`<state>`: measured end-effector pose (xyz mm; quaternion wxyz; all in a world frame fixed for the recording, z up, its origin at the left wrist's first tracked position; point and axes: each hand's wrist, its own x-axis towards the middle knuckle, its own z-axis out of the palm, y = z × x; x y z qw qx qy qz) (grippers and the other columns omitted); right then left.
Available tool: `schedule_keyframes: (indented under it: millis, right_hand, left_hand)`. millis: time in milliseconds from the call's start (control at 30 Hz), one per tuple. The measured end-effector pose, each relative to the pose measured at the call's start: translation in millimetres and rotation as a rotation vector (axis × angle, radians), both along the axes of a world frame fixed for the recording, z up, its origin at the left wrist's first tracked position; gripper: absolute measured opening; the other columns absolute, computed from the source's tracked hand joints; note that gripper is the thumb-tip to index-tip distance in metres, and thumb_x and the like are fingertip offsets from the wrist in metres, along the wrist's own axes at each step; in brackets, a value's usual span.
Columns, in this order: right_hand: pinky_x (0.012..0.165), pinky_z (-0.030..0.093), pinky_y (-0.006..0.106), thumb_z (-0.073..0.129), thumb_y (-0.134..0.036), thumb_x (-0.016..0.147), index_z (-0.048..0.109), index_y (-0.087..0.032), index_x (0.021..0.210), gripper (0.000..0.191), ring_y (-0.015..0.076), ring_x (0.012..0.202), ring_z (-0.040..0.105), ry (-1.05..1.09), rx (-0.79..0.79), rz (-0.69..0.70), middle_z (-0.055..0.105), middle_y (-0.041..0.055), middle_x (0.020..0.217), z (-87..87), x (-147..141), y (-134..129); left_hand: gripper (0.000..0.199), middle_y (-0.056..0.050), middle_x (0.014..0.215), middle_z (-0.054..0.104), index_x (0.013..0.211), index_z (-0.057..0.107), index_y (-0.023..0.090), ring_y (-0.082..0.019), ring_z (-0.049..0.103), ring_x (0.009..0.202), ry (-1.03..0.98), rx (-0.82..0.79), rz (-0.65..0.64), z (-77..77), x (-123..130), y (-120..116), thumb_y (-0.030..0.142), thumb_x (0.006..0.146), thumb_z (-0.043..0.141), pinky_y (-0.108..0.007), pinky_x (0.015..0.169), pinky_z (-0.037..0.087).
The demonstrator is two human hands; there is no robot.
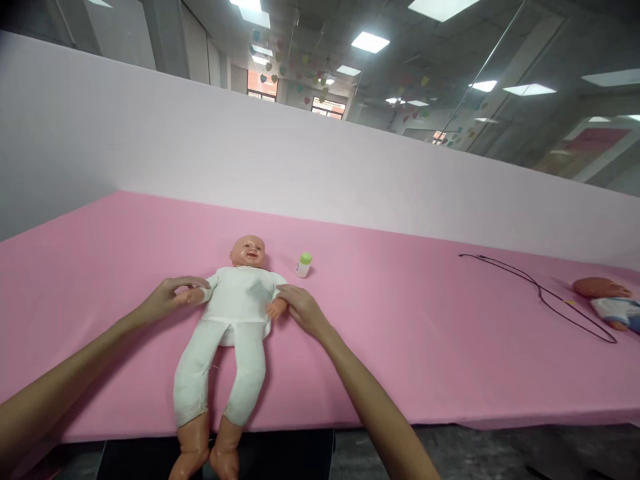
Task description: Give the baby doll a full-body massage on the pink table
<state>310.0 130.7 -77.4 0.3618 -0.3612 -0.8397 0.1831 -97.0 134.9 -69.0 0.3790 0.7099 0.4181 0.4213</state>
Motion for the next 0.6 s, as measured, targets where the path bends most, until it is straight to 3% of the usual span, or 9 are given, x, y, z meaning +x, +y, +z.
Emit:
schedule_keyframes:
  millis: [100,200,267,333,433,500,600]
  right_hand:
    - [0.097,0.057,0.044,0.068,-0.043,0.094,0.066,-0.026,0.133,0.043,0.028,0.112,0.07,0.315,-0.143,-0.197,0.074,0.0096,0.127,7.1,-14.3,31.7]
    - [0.081,0.057,0.036,0.075,-0.048,0.082,0.07,-0.02,0.113,0.041,0.0245,0.093,0.071,0.535,-0.314,-0.321,0.076,0.0081,0.106,14.6,-31.6,65.6]
    - [0.073,0.056,0.033,0.077,-0.048,0.077,0.07,-0.019,0.093,0.034,0.0229,0.082,0.069,0.553,-0.431,-0.374,0.075,0.0051,0.087,13.6,-41.7,80.3]
    - [0.068,0.054,0.033,0.079,-0.047,0.074,0.068,-0.019,0.079,0.03,0.0223,0.075,0.067,0.533,-0.496,-0.41,0.071,0.0026,0.073,8.2,-48.5,87.1]
    - [0.066,0.053,0.034,0.079,-0.047,0.073,0.066,-0.019,0.071,0.031,0.0223,0.07,0.066,0.524,-0.521,-0.42,0.068,0.0022,0.066,0.9,-49.5,86.3]
    - [0.07,0.055,0.034,0.078,-0.048,0.074,0.069,-0.018,0.079,0.032,0.0228,0.074,0.068,0.537,-0.531,-0.4,0.073,0.0041,0.075,1.6,-43.5,80.5]
    - [0.084,0.058,0.037,0.082,-0.047,0.075,0.073,-0.017,0.108,0.046,0.0253,0.093,0.072,0.551,-0.505,-0.259,0.079,0.0085,0.103,11.0,-26.3,62.2]
  left_hand:
    - [0.044,-0.01,0.097,0.079,0.093,0.078,0.021,-0.032,0.073,0.094,-0.162,-0.041,0.164,11.3,14.6,31.5,0.054,0.067,0.089,-0.038,0.081,0.058]
    - [0.055,-0.008,0.094,0.078,0.098,0.075,0.019,-0.027,0.072,0.086,-0.301,-0.146,0.269,18.1,34.7,65.5,0.054,0.06,0.092,-0.033,0.072,0.056]
    - [0.053,-0.008,0.083,0.077,0.091,0.075,0.017,-0.024,0.07,0.076,-0.303,-0.282,0.347,16.5,48.2,83.2,0.055,0.058,0.091,-0.031,0.064,0.053]
    - [0.047,-0.005,0.06,0.067,0.071,0.07,0.017,-0.022,0.064,0.059,-0.264,-0.394,0.399,11.5,58.3,94.3,0.056,0.055,0.091,-0.03,0.054,0.047]
    - [0.047,-0.001,0.045,0.054,0.061,0.066,0.018,-0.02,0.057,0.048,-0.245,-0.438,0.4,5.2,61.3,96.5,0.057,0.055,0.091,-0.03,0.049,0.041]
    - [0.05,-0.004,0.057,0.065,0.074,0.073,0.016,-0.021,0.063,0.056,-0.271,-0.429,0.378,4.3,53.8,88.1,0.059,0.056,0.091,-0.03,0.052,0.045]
    - [0.061,-0.011,0.096,0.08,0.102,0.077,0.017,-0.026,0.073,0.082,-0.318,-0.306,0.266,3.7,31.5,63.2,0.057,0.06,0.093,-0.033,0.068,0.056]
